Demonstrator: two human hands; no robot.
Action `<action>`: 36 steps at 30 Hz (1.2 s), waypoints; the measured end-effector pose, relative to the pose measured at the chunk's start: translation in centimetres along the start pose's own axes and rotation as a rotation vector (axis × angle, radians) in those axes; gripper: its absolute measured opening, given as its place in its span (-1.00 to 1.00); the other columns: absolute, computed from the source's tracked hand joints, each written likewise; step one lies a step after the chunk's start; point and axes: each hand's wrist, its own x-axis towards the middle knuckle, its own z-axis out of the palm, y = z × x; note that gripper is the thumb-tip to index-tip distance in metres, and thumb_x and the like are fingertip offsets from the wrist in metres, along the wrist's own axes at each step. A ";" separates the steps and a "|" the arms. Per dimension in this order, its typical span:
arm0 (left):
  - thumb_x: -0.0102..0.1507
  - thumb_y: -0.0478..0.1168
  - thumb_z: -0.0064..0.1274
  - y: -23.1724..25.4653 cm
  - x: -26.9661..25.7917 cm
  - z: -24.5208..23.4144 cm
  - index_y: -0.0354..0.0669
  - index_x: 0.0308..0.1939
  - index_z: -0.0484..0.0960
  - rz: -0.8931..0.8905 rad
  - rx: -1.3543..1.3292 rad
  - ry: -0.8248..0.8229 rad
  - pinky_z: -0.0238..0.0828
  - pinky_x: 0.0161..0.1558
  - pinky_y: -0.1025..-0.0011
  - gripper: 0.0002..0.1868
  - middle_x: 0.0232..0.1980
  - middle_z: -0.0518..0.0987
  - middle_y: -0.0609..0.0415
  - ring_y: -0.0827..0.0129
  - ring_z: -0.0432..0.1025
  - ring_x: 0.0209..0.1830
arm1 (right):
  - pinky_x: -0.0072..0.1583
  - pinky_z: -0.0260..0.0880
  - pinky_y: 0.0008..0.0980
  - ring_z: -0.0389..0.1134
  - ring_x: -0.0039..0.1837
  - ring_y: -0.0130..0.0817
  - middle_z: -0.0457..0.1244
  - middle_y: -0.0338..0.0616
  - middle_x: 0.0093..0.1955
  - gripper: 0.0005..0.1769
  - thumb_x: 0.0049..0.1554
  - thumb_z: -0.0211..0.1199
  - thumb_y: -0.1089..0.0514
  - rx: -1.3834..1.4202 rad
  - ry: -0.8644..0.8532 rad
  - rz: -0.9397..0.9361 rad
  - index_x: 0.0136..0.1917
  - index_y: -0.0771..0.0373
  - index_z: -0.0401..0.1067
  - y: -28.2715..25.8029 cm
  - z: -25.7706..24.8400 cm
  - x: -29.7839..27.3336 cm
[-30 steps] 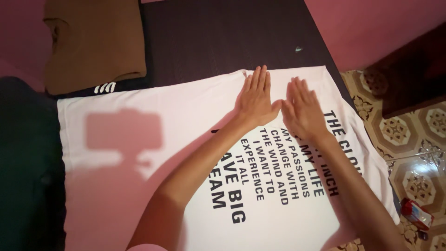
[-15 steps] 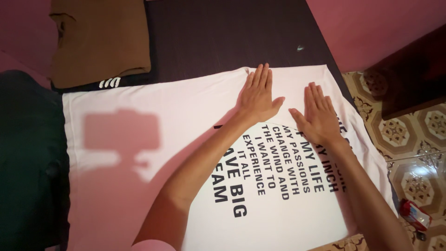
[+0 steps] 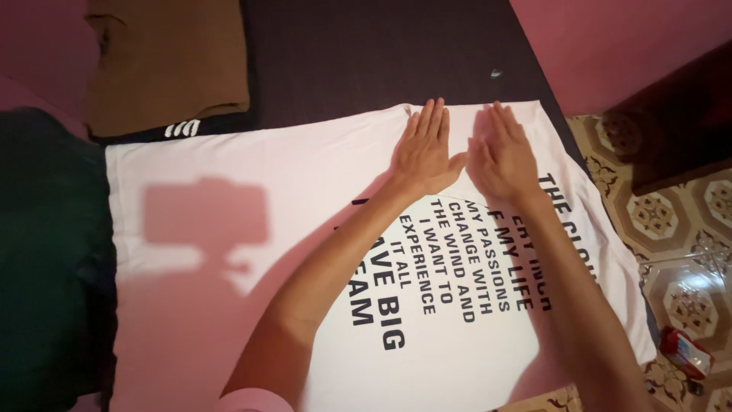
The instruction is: Folding a white graphic t-shirt on a dark table.
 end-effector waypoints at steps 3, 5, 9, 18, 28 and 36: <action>0.32 0.28 -0.26 -0.3 0.2 0.8 -0.41 0.57 0.08 0.017 -0.017 0.026 -0.33 0.66 0.10 -0.04 0.68 -0.03 -0.23 0.04 -0.22 0.72 | 0.52 -0.07 0.26 -0.04 0.63 0.26 0.02 0.30 0.63 -0.31 0.42 -0.13 -0.09 -0.069 -0.134 0.088 0.58 0.47 0.18 -2.1 0.0 0.7; 0.31 0.25 -0.22 -0.4 0.2 1.1 -0.40 0.56 0.12 0.021 -0.031 0.073 -0.28 0.65 0.10 -0.07 0.67 0.01 -0.23 0.04 -0.17 0.71 | 0.54 -0.08 0.24 -0.06 0.65 0.22 0.00 0.25 0.65 -0.29 0.42 -0.12 -0.13 -0.089 -0.165 0.111 0.60 0.45 0.16 -2.2 -0.1 0.6; 0.33 0.19 -0.13 -1.4 -0.3 0.2 -0.43 0.56 0.11 0.091 -0.205 0.193 -0.11 0.64 0.06 -0.09 0.66 0.03 -0.27 -0.02 -0.07 0.70 | 0.60 -0.18 0.13 -0.16 0.71 0.03 -0.11 0.05 0.73 -0.21 0.41 -0.25 -0.28 -0.164 -0.269 0.207 0.66 0.30 0.06 -1.7 0.4 0.8; 0.32 0.34 -0.15 -7.3 -6.4 0.8 -0.44 0.47 0.30 0.138 -0.005 0.261 -0.04 0.59 0.05 -0.06 0.60 0.18 -0.28 -0.02 0.04 0.65 | 0.58 -0.19 0.21 -0.19 0.71 0.13 -0.16 0.17 0.73 -0.19 0.39 -0.25 -0.24 -0.144 -0.293 0.180 0.67 0.37 -0.01 -1.0 0.8 0.7; 0.35 0.31 -0.08 -16.8 -16.4 -4.4 -0.48 0.48 0.27 -0.011 -0.026 0.275 -0.01 0.54 -0.06 -0.06 0.59 0.17 -0.35 -0.12 0.04 0.63 | 0.54 -0.12 0.27 -0.12 0.68 0.19 -0.08 0.26 0.70 -0.22 0.44 -0.20 -0.20 -0.157 -0.216 0.081 0.66 0.43 0.06 -0.4 1.4 0.7; 0.38 0.16 -0.08 -30.5 -26.6 -5.2 -0.58 0.55 0.06 -0.327 0.042 0.375 -0.26 0.56 0.00 -0.06 0.64 -0.01 -0.39 -0.11 -0.14 0.67 | 0.54 -0.24 0.15 -0.18 0.68 0.16 -0.06 0.30 0.67 -0.25 0.35 -0.17 -0.07 -0.035 -0.209 0.166 0.61 0.53 0.08 -2.9 -0.1 0.9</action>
